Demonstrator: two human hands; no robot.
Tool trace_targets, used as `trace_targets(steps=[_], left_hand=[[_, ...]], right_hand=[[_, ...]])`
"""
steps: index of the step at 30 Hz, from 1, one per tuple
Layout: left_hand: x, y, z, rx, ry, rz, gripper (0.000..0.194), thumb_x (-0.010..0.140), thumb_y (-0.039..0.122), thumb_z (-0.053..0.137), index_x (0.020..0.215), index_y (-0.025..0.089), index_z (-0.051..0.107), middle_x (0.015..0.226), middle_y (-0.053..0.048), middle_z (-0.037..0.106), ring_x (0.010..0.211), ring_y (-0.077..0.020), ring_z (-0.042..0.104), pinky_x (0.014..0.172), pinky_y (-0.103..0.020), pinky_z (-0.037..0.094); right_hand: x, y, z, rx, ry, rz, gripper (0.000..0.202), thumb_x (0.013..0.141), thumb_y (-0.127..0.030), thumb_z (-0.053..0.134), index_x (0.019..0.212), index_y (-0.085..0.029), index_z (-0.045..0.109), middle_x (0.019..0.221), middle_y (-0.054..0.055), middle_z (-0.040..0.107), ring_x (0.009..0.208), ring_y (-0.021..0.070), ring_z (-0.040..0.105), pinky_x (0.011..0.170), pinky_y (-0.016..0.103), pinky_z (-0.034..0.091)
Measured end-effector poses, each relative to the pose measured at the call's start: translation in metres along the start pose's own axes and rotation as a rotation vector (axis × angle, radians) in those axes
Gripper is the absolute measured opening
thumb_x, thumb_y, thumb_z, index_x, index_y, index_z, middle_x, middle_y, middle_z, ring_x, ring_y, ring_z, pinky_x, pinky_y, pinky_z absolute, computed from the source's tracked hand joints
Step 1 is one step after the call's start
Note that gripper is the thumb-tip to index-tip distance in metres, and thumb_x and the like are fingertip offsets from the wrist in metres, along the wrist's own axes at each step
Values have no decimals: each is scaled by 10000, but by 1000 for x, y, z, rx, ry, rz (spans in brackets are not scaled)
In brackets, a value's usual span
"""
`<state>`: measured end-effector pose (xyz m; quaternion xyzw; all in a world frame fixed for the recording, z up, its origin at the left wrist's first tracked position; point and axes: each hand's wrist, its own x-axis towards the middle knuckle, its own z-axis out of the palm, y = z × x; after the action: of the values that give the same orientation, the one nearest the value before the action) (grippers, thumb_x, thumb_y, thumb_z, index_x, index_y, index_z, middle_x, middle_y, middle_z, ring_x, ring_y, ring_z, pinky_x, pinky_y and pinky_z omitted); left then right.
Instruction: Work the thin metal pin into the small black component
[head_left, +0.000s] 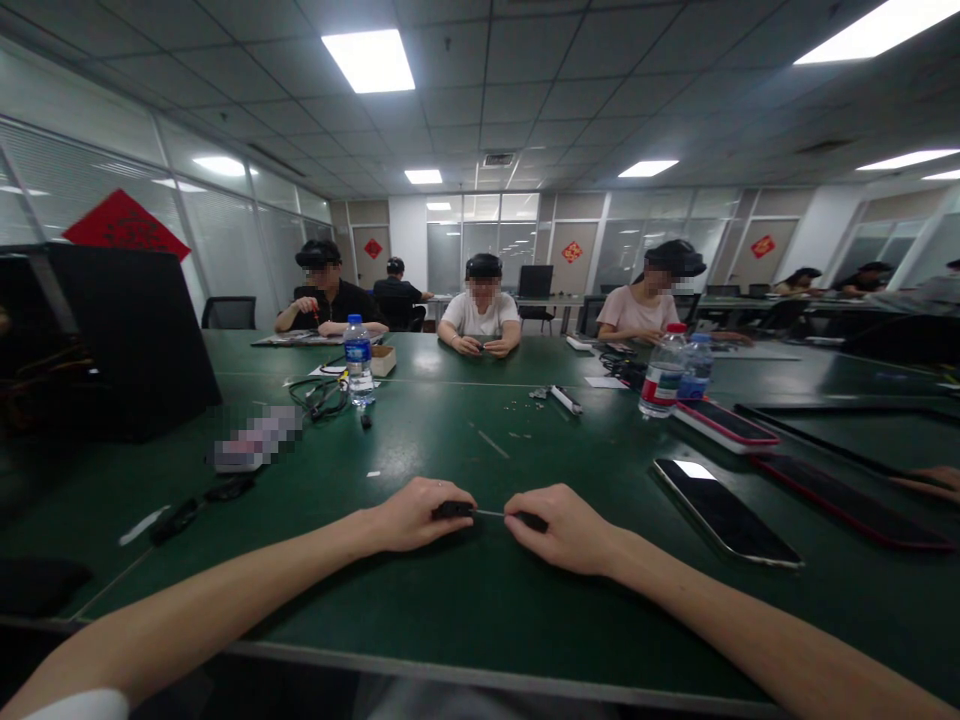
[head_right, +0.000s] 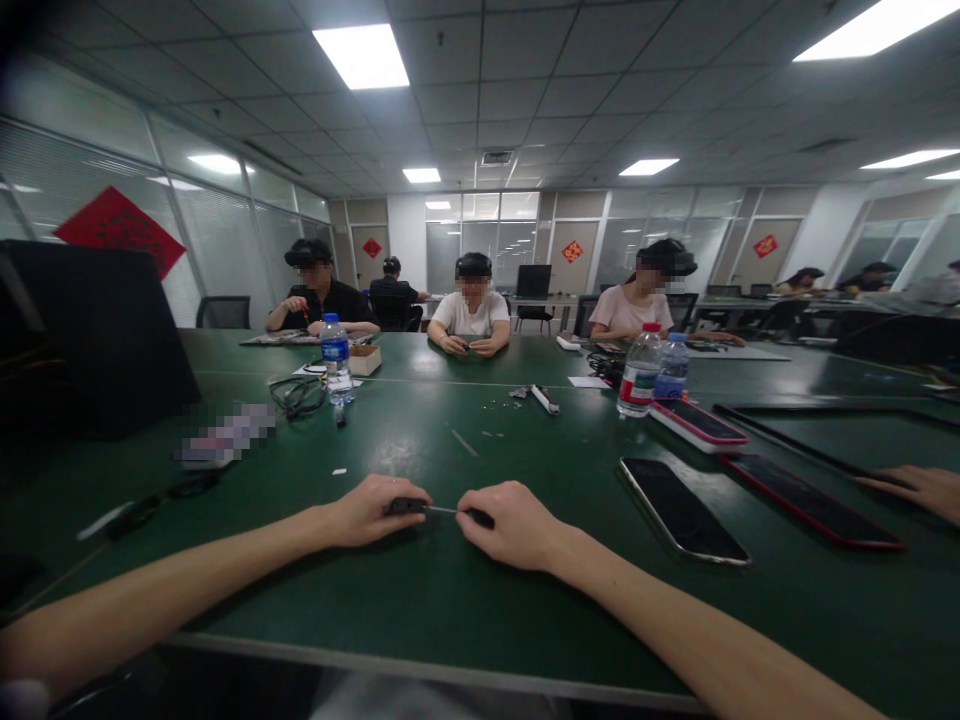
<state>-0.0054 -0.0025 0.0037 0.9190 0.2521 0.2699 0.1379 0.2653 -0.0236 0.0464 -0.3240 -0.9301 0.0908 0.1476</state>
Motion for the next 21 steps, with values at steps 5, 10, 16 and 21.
trace_targets(steps=[5, 10, 16, 21], left_hand=[[1, -4, 2, 36, -31, 2, 240, 972, 322, 588, 1150, 178, 660, 987, -59, 715, 873, -163, 675, 782, -234, 506], [3, -6, 3, 62, -44, 11, 252, 982, 328, 570, 1175, 185, 647, 1033, -67, 709, 931, -178, 675, 829, -251, 504], [3, -3, 2, 79, -43, -8, 250, 980, 323, 569, 1170, 179, 645, 1007, -65, 708, 885, -171, 676, 789, -242, 507], [4, -2, 3, 128, -10, -46, 233, 974, 320, 575, 1144, 182, 656, 988, -56, 714, 857, -167, 679, 765, -242, 510]], right_hand=[[0, -3, 2, -1, 25, -26, 264, 953, -297, 497, 956, -164, 725, 824, 47, 721, 697, 147, 639, 673, 231, 457], [-1, -15, 6, 37, 25, -147, 252, 955, -283, 489, 930, -158, 707, 804, 41, 706, 686, 132, 628, 662, 216, 445], [1, -9, 6, -2, 48, -49, 255, 953, -288, 492, 938, -173, 720, 797, 39, 710, 666, 137, 622, 649, 223, 444], [3, -7, 2, -36, 55, 63, 283, 960, -315, 485, 951, -191, 739, 767, 32, 708, 643, 145, 620, 630, 232, 441]])
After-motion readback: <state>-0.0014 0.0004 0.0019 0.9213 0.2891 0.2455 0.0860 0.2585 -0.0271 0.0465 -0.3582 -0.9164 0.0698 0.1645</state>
